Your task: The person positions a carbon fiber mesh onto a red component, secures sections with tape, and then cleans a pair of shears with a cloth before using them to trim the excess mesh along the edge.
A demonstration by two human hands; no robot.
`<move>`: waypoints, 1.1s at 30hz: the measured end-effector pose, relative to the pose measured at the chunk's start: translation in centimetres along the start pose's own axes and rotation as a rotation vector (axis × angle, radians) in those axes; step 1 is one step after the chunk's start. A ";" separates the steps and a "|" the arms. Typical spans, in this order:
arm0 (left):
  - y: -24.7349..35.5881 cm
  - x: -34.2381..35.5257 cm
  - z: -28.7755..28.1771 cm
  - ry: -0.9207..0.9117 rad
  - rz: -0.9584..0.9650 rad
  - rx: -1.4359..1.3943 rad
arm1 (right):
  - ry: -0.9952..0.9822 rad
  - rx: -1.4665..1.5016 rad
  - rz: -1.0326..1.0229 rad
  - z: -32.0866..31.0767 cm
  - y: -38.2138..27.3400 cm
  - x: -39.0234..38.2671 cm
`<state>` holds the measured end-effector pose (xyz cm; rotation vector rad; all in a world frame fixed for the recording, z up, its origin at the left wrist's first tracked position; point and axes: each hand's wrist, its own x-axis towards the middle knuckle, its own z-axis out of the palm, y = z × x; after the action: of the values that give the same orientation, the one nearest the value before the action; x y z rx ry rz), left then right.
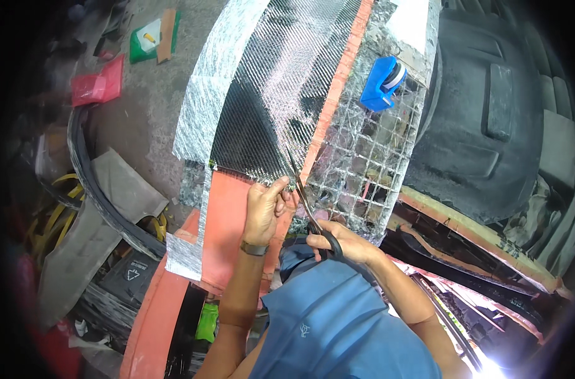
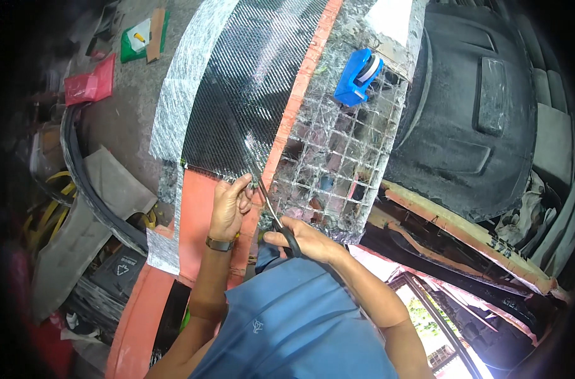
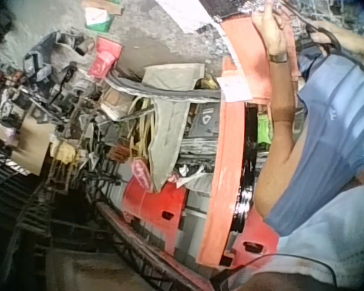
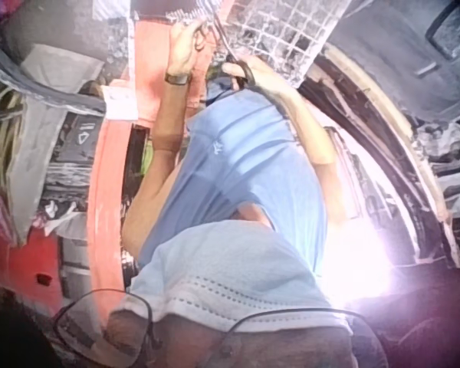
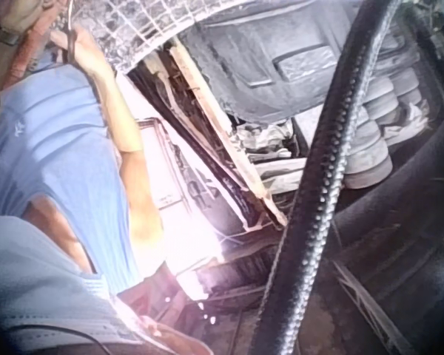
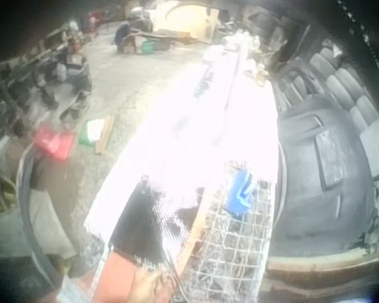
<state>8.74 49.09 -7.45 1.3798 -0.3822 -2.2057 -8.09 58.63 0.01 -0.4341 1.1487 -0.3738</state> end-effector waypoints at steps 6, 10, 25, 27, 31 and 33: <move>0.2 -0.3 0.3 0.000 0.015 -0.003 | -0.035 -0.014 -0.036 -0.2 -0.4 0.4; 0.3 -0.3 0.2 0.004 0.022 0.022 | -0.013 -0.026 -0.027 -0.1 -0.6 0.6; 0.0 -0.2 0.2 0.030 0.039 0.017 | 0.078 -0.052 0.007 0.1 -0.4 0.8; 0.0 -0.2 0.1 0.033 0.035 0.017 | 0.103 -0.061 -0.016 0.4 -0.6 0.7; -0.1 0.0 0.0 0.043 0.035 0.032 | 0.147 -0.085 -0.002 0.5 -1.1 0.4; -0.2 0.0 -0.1 0.034 0.045 0.030 | 0.156 -0.100 0.004 0.6 -1.2 0.2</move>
<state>8.73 49.31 -7.57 1.4094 -0.4321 -2.1455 -7.56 57.54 0.70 -0.4969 1.3240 -0.3524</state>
